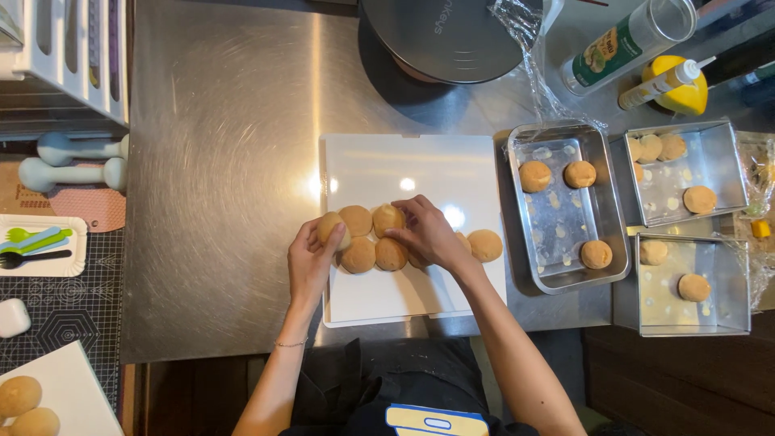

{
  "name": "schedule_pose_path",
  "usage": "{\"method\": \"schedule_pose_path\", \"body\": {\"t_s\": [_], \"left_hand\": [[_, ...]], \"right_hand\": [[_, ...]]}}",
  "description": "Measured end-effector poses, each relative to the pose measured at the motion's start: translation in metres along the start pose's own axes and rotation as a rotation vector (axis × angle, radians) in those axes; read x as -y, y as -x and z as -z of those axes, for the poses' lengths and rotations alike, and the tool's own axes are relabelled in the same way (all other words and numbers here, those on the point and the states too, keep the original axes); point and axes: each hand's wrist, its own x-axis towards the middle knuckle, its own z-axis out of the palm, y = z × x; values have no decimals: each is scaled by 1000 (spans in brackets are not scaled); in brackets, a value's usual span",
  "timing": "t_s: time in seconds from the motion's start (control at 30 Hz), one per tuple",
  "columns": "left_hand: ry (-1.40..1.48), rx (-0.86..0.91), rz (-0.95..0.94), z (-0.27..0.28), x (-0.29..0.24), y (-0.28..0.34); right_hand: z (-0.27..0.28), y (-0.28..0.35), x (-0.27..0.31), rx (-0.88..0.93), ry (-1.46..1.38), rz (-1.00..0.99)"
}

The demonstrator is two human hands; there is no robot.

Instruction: Arranging buns from multiple trays onto a white board for organization or further preparation.

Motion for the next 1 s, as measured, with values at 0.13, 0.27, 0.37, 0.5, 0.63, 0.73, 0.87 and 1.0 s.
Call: {"method": "schedule_pose_path", "body": {"t_s": [0.13, 0.27, 0.37, 0.5, 0.63, 0.73, 0.87, 1.0], "left_hand": [[-3, 12, 3, 4, 5, 1], [-5, -2, -2, 8, 14, -2], [-96, -59, -23, 9, 6, 3], [-203, -97, -97, -14, -36, 14], [-467, 82, -246, -68, -70, 10], [-635, 183, -433, -114, -62, -6], [-748, 240, -458, -164, -34, -25], [-799, 252, -562, -184, -6, -31]], "right_hand": [[5, 3, 7, 0, -42, 58], [8, 2, 8, 51, -15, 66], [15, -4, -5, 70, -14, 6], [51, 0, -40, -216, -333, 3], [95, 28, -64, -338, -709, 45], [105, 45, -49, -216, -720, 41], [87, 46, -55, -183, -484, -39], [71, 45, -76, -220, -452, -110]]}}
